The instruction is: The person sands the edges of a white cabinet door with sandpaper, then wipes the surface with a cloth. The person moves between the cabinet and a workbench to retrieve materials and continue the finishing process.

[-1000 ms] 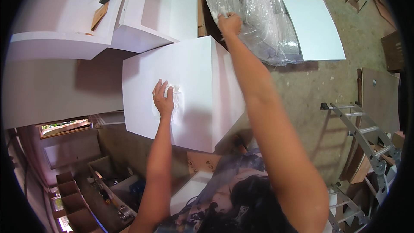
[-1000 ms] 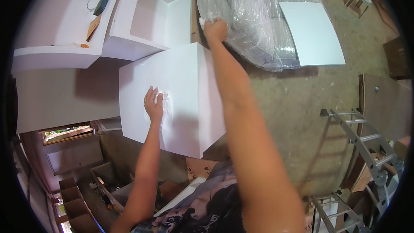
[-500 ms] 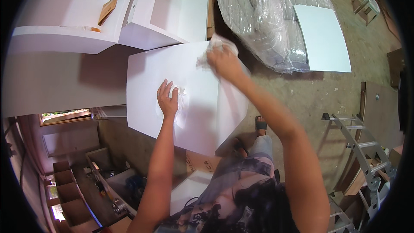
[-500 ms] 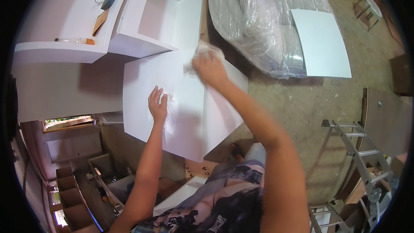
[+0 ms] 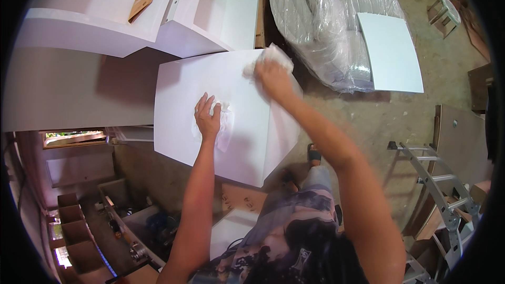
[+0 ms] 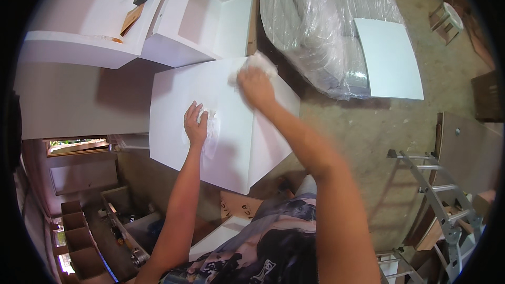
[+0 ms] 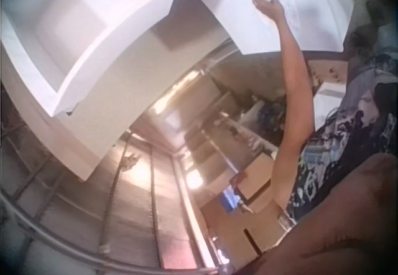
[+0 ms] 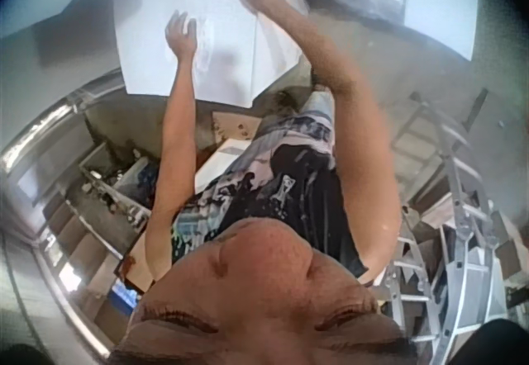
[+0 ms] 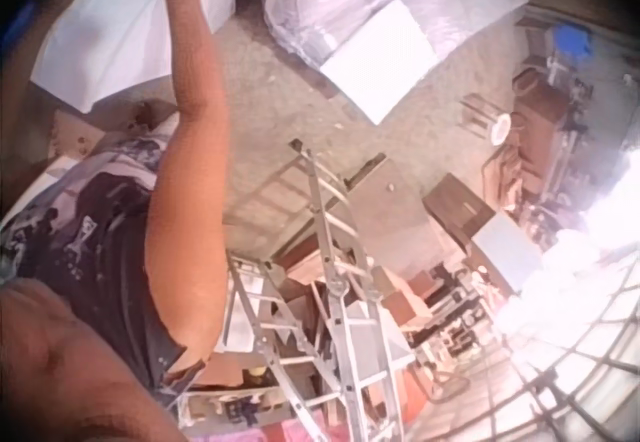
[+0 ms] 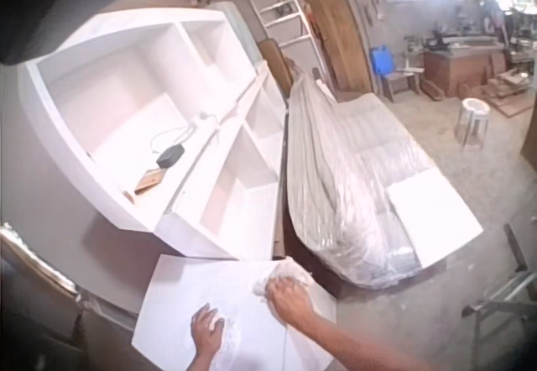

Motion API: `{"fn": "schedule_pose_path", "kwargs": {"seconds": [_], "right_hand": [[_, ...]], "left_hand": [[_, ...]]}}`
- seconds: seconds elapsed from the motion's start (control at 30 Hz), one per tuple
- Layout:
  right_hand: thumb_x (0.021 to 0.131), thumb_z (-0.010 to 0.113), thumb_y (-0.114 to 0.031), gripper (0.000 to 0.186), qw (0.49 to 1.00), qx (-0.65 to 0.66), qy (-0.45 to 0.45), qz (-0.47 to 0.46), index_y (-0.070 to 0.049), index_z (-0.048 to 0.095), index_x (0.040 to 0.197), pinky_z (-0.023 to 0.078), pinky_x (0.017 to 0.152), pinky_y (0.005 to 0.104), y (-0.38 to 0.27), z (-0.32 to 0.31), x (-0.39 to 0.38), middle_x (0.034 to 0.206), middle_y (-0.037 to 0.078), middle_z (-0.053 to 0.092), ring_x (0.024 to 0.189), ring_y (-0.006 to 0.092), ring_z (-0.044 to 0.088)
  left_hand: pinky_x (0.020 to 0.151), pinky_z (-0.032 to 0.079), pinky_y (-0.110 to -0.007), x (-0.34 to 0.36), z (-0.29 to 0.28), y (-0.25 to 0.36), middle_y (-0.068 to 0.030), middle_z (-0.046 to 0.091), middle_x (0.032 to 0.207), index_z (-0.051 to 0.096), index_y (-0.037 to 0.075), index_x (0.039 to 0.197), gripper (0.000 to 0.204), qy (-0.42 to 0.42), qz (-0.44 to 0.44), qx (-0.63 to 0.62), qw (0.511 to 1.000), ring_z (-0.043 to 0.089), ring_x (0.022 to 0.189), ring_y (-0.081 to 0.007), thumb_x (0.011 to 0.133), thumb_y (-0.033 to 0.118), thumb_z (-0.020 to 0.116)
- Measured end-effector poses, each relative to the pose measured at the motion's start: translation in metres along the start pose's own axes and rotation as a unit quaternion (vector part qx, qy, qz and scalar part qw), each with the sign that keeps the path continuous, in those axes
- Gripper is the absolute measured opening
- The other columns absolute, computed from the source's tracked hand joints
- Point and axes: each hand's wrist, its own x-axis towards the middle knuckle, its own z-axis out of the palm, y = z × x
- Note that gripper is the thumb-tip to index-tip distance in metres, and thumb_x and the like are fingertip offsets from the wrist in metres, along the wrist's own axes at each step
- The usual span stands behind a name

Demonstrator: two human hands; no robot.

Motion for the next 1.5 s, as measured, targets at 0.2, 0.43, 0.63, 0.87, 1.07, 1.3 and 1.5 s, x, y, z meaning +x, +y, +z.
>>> {"fn": "schedule_pose_path", "kwargs": {"seconds": [0.2,0.43,0.63,0.87,1.07,1.3,1.5], "right_hand": [[0.086,0.054,-0.017,0.019,0.993,0.024,-0.114,-0.004,-0.006,0.061,0.100,0.051,0.088,0.0438,-0.005,-0.010,-0.005,0.094,0.014,0.067,0.098,0.0271,0.066],[0.087,0.055,-0.019,0.023,0.984,0.042,0.004,-0.172,-0.004,0.063,0.103,0.050,0.088,0.0467,-0.050,0.017,-0.065,0.102,0.018,0.065,0.095,0.0346,0.064],[0.090,0.054,-0.020,0.024,0.959,0.006,-0.257,0.115,-0.003,0.065,0.101,0.052,0.078,0.0490,0.066,-0.025,0.079,0.096,0.019,0.069,0.089,0.0337,0.068],[0.085,0.065,-0.034,0.037,0.931,0.228,0.022,0.285,0.000,0.067,0.098,0.047,0.073,0.0421,0.190,-0.105,-0.070,0.086,0.021,0.067,0.080,0.0359,0.064],[0.088,0.065,-0.018,0.018,0.721,0.373,-0.026,0.583,-0.003,0.060,0.080,0.036,0.057,0.0289,0.141,-0.050,-0.374,0.069,-0.002,0.051,0.065,0.0089,0.043],[0.076,0.071,-0.024,0.031,0.654,0.217,-0.160,0.707,0.005,0.064,0.080,0.045,0.059,0.0379,0.083,-0.038,-0.619,0.066,0.014,0.061,0.061,0.0204,0.057],[0.077,0.070,-0.027,0.034,0.706,0.146,-0.199,0.664,0.006,0.065,0.082,0.046,0.061,0.0406,0.104,-0.053,-0.675,0.068,0.019,0.063,0.063,0.0239,0.060]], "left_hand": [[0.104,0.041,-0.041,-0.005,-0.004,-0.001,-0.0175,0.056,0.134,0.068,0.002,0.115,0.033,0.004,0.008,0.022,1.000,0.050,0.124,-0.0346,0.088,0.020,0.063],[0.107,0.036,-0.044,-0.005,-0.002,-0.005,-0.0157,0.058,0.134,0.069,0.005,0.113,0.033,0.008,-0.002,0.015,1.000,0.049,0.126,-0.0356,0.088,0.024,0.063],[0.115,0.021,-0.052,-0.019,-0.021,0.005,-0.0196,0.027,0.156,0.045,0.010,0.144,0.064,-0.149,0.017,-0.014,0.989,0.022,0.145,-0.0386,0.089,0.038,0.063],[0.111,0.005,-0.068,-0.122,-0.035,0.037,-0.0261,0.010,0.159,0.023,0.009,0.153,0.082,-0.196,-0.005,0.161,0.967,0.005,0.145,-0.0486,0.091,0.053,0.054],[0.111,0.006,-0.068,0.008,0.061,0.108,-0.0238,0.013,0.159,0.026,0.007,0.151,0.079,-0.167,0.077,0.107,0.977,0.007,0.145,-0.0483,0.092,0.053,0.052],[0.109,0.011,-0.070,0.073,0.104,0.159,-0.0242,0.016,0.158,0.025,0.008,0.152,0.075,-0.168,0.057,0.137,0.975,0.010,0.144,-0.0505,0.092,0.047,0.048],[0.107,0.015,-0.071,0.053,0.093,0.162,-0.0258,0.012,0.157,0.018,0.007,0.153,0.073,-0.197,0.056,0.174,0.963,0.012,0.142,-0.0529,0.094,0.040,0.046]]}}
